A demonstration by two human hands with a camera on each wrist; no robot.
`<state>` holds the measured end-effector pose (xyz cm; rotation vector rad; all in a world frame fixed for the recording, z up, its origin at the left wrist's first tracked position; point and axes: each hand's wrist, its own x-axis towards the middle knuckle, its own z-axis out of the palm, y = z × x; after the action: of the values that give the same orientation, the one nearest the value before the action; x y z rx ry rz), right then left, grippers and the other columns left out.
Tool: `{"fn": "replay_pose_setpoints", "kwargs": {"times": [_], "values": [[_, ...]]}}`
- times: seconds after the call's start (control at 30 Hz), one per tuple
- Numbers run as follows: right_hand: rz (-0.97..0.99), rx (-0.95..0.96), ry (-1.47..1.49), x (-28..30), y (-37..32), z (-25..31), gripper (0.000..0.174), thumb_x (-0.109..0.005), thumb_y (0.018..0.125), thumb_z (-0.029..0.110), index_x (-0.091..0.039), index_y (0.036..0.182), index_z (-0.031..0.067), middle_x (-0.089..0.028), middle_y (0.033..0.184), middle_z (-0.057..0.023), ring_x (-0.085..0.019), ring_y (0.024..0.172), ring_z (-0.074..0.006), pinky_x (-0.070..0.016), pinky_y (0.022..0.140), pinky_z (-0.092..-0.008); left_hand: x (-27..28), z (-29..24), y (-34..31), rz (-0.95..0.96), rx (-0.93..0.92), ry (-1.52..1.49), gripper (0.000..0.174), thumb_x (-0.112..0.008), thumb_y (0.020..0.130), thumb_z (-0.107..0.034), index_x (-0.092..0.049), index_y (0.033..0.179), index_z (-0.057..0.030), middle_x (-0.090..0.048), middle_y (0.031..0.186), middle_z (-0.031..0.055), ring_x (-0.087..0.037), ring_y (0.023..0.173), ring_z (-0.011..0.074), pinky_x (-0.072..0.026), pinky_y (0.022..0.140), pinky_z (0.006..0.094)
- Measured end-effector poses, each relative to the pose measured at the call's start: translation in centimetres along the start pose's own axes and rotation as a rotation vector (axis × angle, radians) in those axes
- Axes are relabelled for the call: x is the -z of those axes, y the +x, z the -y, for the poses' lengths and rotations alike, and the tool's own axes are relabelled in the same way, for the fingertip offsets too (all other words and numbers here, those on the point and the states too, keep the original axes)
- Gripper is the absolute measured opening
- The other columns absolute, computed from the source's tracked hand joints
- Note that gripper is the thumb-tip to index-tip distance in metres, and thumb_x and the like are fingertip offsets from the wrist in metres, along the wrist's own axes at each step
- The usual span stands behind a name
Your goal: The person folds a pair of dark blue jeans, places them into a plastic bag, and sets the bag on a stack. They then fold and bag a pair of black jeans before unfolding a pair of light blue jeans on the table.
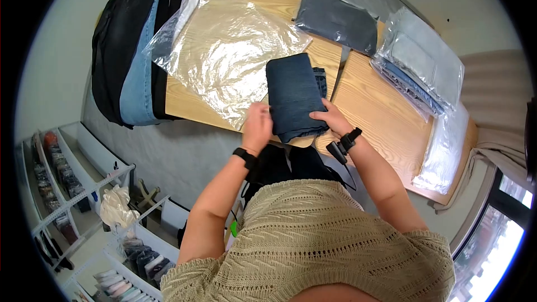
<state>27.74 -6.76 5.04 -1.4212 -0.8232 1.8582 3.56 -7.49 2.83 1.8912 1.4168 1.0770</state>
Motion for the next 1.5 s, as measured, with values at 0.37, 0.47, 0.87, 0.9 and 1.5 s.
{"fn": "replay_pose_setpoints", "kwargs": {"times": [0.37, 0.47, 0.87, 0.9, 1.5], "values": [[-0.122, 0.063, -0.080, 2.0, -7.1, 2.6, 0.063, -0.066, 0.075, 0.004, -0.040, 0.131, -0.0065, -0.057, 0.116, -0.0136, -0.056, 0.104, -0.0200, -0.0431, 0.092, -0.0298, 2.5, 8.2, -1.3, 0.208, 0.114, 0.549, 0.018, -0.061, 0.078, -0.009, -0.056, 0.094, -0.0071, -0.054, 0.089, 0.0119, -0.054, 0.088, 0.0306, -0.0485, 0.072, 0.0404], [-0.112, 0.042, -0.114, 1.9, -7.8, 2.7, 0.067, -0.066, 0.074, 0.008, -0.039, 0.134, -0.0039, -0.053, 0.124, -0.0124, -0.052, 0.111, -0.0201, -0.0387, 0.098, -0.0313, 2.4, 8.9, -1.6, 0.220, 0.180, 0.480, 0.018, -0.058, 0.080, -0.006, -0.057, 0.098, -0.0044, -0.055, 0.096, 0.0131, -0.054, 0.093, 0.0322, -0.0474, 0.077, 0.0404], [-0.126, 0.349, -1.060, -3.0, -6.7, 4.1, 0.055, -0.075, 0.059, 0.027, -0.058, 0.106, 0.0035, -0.052, 0.100, -0.0164, -0.056, 0.090, -0.0333, -0.0469, 0.080, -0.0369, 5.5, 7.6, -0.5, 0.143, -0.030, 0.337, 0.056, -0.051, 0.070, 0.009, -0.051, 0.125, -0.0028, -0.055, 0.115, 0.0135, -0.050, 0.102, 0.0326, -0.0436, 0.087, 0.0369], [-0.107, 0.319, -1.065, -3.4, -6.3, 4.2, 0.051, -0.073, 0.058, 0.029, -0.059, 0.101, 0.0063, -0.051, 0.098, -0.0172, -0.056, 0.088, -0.0354, -0.0476, 0.076, -0.0397, 5.9, 7.0, -0.2, 0.142, -0.032, 0.337, 0.056, -0.051, 0.070, 0.009, -0.051, 0.125, -0.0028, -0.055, 0.115, 0.0135, -0.050, 0.102, 0.0326, -0.0436, 0.087, 0.0369], [0.176, 0.148, -1.364, -7.3, -3.8, 6.8, 0.057, -0.069, 0.061, 0.036, -0.060, 0.111, 0.0108, -0.054, 0.102, -0.0178, -0.057, 0.093, -0.0350, -0.0477, 0.078, -0.0403, 9.6, -0.4, -0.4, 0.205, -0.122, 0.261, 0.077, -0.044, 0.065, 0.013, -0.035, 0.139, -0.0055, -0.040, 0.141, 0.0109, -0.033, 0.133, 0.0307, -0.0243, 0.106, 0.0449]]}}
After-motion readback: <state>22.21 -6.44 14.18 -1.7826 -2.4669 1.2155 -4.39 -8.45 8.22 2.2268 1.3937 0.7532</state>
